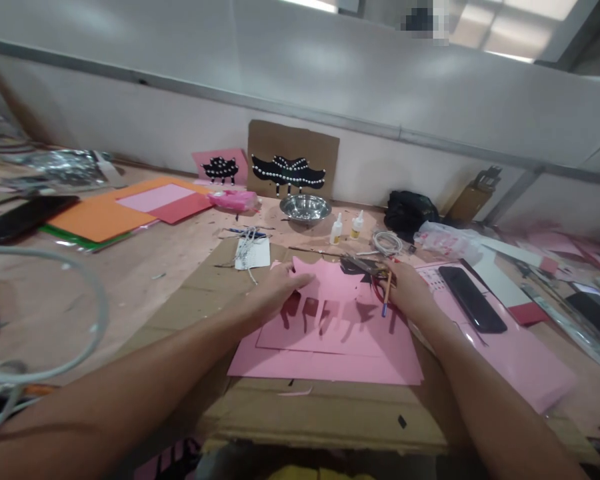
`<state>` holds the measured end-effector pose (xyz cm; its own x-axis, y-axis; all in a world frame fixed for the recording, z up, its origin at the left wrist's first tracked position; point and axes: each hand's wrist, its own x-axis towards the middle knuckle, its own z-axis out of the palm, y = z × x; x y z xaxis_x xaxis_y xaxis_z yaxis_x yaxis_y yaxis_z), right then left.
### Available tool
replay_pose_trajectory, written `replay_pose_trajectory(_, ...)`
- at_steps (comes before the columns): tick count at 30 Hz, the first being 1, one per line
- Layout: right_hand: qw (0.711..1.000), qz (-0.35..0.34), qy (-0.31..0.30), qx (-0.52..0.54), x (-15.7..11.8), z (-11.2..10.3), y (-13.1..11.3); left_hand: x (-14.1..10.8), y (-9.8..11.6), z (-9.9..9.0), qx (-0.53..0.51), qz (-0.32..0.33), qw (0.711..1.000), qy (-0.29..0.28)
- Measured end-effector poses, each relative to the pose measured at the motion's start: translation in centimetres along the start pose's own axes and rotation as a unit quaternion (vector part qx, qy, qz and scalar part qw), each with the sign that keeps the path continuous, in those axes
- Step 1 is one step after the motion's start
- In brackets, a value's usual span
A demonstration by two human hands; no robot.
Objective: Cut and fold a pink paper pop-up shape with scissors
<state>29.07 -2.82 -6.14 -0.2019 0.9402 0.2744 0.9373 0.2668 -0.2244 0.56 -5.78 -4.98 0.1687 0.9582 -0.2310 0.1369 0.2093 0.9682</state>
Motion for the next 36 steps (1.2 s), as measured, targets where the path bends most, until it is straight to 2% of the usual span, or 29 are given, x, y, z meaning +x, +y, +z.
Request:
replay_pose_trajectory(3, 0.984, -0.001, 0.153, 0.088, -0.9, -1.1, -1.3, 0.2, -0.2, 0.1, -0.001, 0.001, 1.0, -0.006)
replay_pose_trajectory(5, 0.955, -0.001, 0.212, 0.208, -1.6, -1.5, -3.0, 0.3, -0.3, 0.2, 0.006, -0.002, 0.999, -0.038)
replay_pose_trajectory(7, 0.916, 0.013, 0.185, 0.356, -2.5, -1.4, -5.1, 0.3, -0.5, 0.4, 0.014, -0.007, 0.997, -0.079)
replay_pose_trajectory(9, 0.89, 0.002, 0.098, 0.444, -3.3, -0.7, -7.2, 0.1, -0.7, 0.6, 0.015, -0.018, 0.994, -0.107)
replay_pose_trajectory(13, 0.893, -0.02, -0.03, 0.449, -4.4, 1.1, -9.4, 0.2, -0.6, 0.8, -0.018, -0.039, 0.988, -0.151)
replay_pose_trajectory(14, 0.889, -0.012, -0.049, 0.456, -4.6, 1.4, -9.5, 0.4, -0.4, 0.6, -0.013, -0.042, 0.988, -0.151)
replay_pose_trajectory(16, 0.876, 0.018, -0.071, 0.477, -4.7, 1.8, -9.4, 0.7, 0.1, -0.1, 0.055, -0.023, 0.992, -0.107)
replay_pose_trajectory(17, 0.869, 0.033, -0.078, 0.487, -4.7, 1.8, -9.4, 0.8, 0.3, -0.5, 0.131, 0.011, 0.989, -0.062)
replay_pose_trajectory(18, 0.865, 0.045, -0.081, 0.494, -4.7, 1.8, -9.3, 0.8, 0.4, -0.8, 0.207, 0.078, 0.975, -0.002)
replay_pose_trajectory(20, 0.86, 0.057, -0.085, 0.499, -4.6, 1.6, -9.3, 0.6, 0.5, -1.2, 0.305, 0.247, 0.914, 0.102)
replay_pose_trajectory(21, 0.859, 0.057, -0.085, 0.501, -4.5, 1.6, -9.4, 0.4, 0.3, -1.2, 0.322, 0.318, 0.884, 0.118)
replay_pose_trajectory(22, 0.859, 0.056, -0.084, 0.502, -4.4, 1.6, -9.4, 0.2, 0.0, -1.0, 0.331, 0.363, 0.864, 0.106)
replay_pose_trajectory(23, 0.858, 0.055, -0.083, 0.503, -4.3, 1.6, -9.4, 0.0, -0.4, -0.7, 0.34, 0.381, 0.857, 0.073)
replay_pose_trajectory(27, 0.856, 0.046, -0.077, 0.51, -3.9, 2.4, -9.0, 0.1, -2.0, 0.7, 0.399, 0.324, 0.853, -0.093)
replay_pose_trajectory(29, 0.857, 0.034, -0.072, 0.51, -3.8, 2.9, -8.7, 0.4, -2.4, 0.9, 0.394, 0.309, 0.855, -0.135)
replay_pose_trajectory(31, 0.857, 0.028, -0.064, 0.51, -3.9, 3.2, -8.7, 0.7, -2.5, 0.9, 0.371, 0.304, 0.866, -0.144)
replay_pose_trajectory(33, 0.863, 0.029, -0.048, 0.502, -4.1, 3.2, -8.7, 0.8, -2.2, 0.7, 0.34, 0.296, 0.884, -0.126)
replay_pose_trajectory(36, 0.899, -0.006, 0.011, 0.438, -4.5, 2.8, -8.9, 0.4, -1.4, 0.4, 0.265, 0.27, 0.923, -0.072)
